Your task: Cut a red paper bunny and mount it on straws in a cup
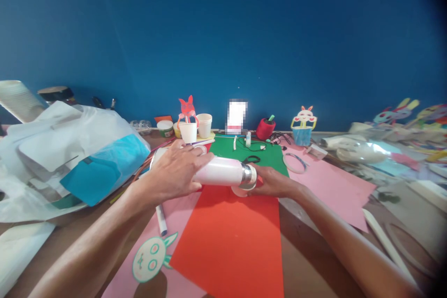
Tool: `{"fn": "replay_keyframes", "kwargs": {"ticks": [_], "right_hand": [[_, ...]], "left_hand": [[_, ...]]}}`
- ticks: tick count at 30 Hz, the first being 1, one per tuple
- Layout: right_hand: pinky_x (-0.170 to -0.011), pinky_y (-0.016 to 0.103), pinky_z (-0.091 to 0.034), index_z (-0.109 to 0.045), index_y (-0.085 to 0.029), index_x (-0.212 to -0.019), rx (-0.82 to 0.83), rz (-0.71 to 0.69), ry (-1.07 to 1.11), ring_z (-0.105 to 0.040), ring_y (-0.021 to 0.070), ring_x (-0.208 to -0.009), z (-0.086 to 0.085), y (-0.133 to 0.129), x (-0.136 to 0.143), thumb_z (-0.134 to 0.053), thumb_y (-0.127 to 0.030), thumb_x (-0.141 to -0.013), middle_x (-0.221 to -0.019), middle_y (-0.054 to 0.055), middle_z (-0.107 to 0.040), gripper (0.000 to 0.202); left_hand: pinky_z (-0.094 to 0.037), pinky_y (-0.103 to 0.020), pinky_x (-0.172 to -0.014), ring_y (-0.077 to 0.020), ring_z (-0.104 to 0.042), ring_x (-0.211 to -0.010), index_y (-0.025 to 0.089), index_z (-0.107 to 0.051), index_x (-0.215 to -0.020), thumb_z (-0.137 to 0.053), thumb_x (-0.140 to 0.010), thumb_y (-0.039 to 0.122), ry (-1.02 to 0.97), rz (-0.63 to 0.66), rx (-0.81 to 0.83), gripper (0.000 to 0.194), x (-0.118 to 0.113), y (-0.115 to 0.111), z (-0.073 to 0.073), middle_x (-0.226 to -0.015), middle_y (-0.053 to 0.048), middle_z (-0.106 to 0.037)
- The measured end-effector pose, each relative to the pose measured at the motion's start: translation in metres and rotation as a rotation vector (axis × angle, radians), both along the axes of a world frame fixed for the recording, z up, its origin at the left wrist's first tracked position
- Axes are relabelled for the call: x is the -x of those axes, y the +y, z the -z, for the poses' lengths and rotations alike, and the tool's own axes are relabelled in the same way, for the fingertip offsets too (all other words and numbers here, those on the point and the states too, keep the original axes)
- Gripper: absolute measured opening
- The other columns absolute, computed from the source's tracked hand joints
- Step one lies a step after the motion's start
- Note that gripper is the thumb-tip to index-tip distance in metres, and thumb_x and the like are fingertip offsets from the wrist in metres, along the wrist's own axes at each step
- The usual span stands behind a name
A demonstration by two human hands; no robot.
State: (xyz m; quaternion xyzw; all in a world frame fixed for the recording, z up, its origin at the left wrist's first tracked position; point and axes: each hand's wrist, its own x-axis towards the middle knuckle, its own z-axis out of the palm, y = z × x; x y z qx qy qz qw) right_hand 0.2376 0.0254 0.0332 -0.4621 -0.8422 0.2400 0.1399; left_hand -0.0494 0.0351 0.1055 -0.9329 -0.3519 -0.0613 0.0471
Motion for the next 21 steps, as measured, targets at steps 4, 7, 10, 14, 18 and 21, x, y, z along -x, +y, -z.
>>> {"fn": "replay_keyframes", "kwargs": {"ticks": [4,7,10,14,18,21], "right_hand": [[-0.075,0.026,-0.044,-0.045,-0.024,-0.117,0.002,-0.002,0.016,-0.057,0.0230,-0.097,-0.0002,0.0001,0.0006,-0.065,-0.046,-0.066,-0.112,0.004,-0.058,0.059],[-0.075,0.027,-0.044,-0.045,-0.024,-0.118,0.005,0.000,0.021,-0.057,0.0232,-0.098,0.0002,0.0003,0.0007,-0.065,-0.046,-0.065,-0.112,0.004,-0.058,0.061],[-0.075,0.027,-0.044,-0.045,-0.024,-0.117,0.011,0.009,0.016,-0.057,0.0234,-0.097,0.0006,0.0004,0.0003,-0.065,-0.046,-0.065,-0.110,0.004,-0.059,0.061],[-0.075,0.027,-0.044,-0.045,-0.024,-0.118,0.009,0.003,0.018,-0.056,0.0236,-0.098,0.0006,0.0003,-0.0001,-0.066,-0.045,-0.065,-0.111,0.004,-0.058,0.060],[-0.076,0.028,-0.045,-0.045,-0.023,-0.118,0.009,0.002,0.023,-0.056,0.0248,-0.098,0.0006,0.0002,0.0001,-0.066,-0.046,-0.065,-0.112,0.006,-0.058,0.061],[-0.075,0.028,-0.045,-0.046,-0.023,-0.117,0.008,0.004,0.027,-0.057,0.0246,-0.097,0.0006,-0.0002,0.0004,-0.066,-0.045,-0.065,-0.111,0.006,-0.058,0.060]], "left_hand": [[-0.027,-0.042,-0.091,-0.0279,-0.048,-0.109,0.026,-0.044,-0.118,-0.060,-0.067,0.039,0.022,0.000,-0.043,0.055,-0.0013,0.0003,0.0001,-0.115,-0.007,-0.058],[-0.028,-0.042,-0.091,-0.0281,-0.049,-0.109,0.025,-0.045,-0.118,-0.061,-0.067,0.038,0.022,0.004,-0.050,0.054,-0.0019,0.0000,-0.0004,-0.114,-0.008,-0.058],[-0.028,-0.042,-0.091,-0.0277,-0.049,-0.109,0.026,-0.045,-0.118,-0.061,-0.067,0.038,0.020,0.006,-0.057,0.054,-0.0019,-0.0001,-0.0003,-0.115,-0.008,-0.058],[-0.028,-0.042,-0.091,-0.0278,-0.048,-0.109,0.025,-0.045,-0.118,-0.060,-0.067,0.039,0.018,0.007,-0.066,0.055,-0.0016,0.0006,0.0009,-0.115,-0.008,-0.058],[-0.027,-0.042,-0.091,-0.0279,-0.049,-0.109,0.025,-0.044,-0.118,-0.060,-0.066,0.040,0.021,0.004,-0.061,0.056,-0.0015,0.0011,0.0011,-0.115,-0.008,-0.058],[-0.027,-0.041,-0.091,-0.0279,-0.049,-0.108,0.025,-0.044,-0.118,-0.059,-0.067,0.039,0.028,0.006,-0.055,0.056,-0.0014,0.0010,0.0003,-0.115,-0.008,-0.058]]}}
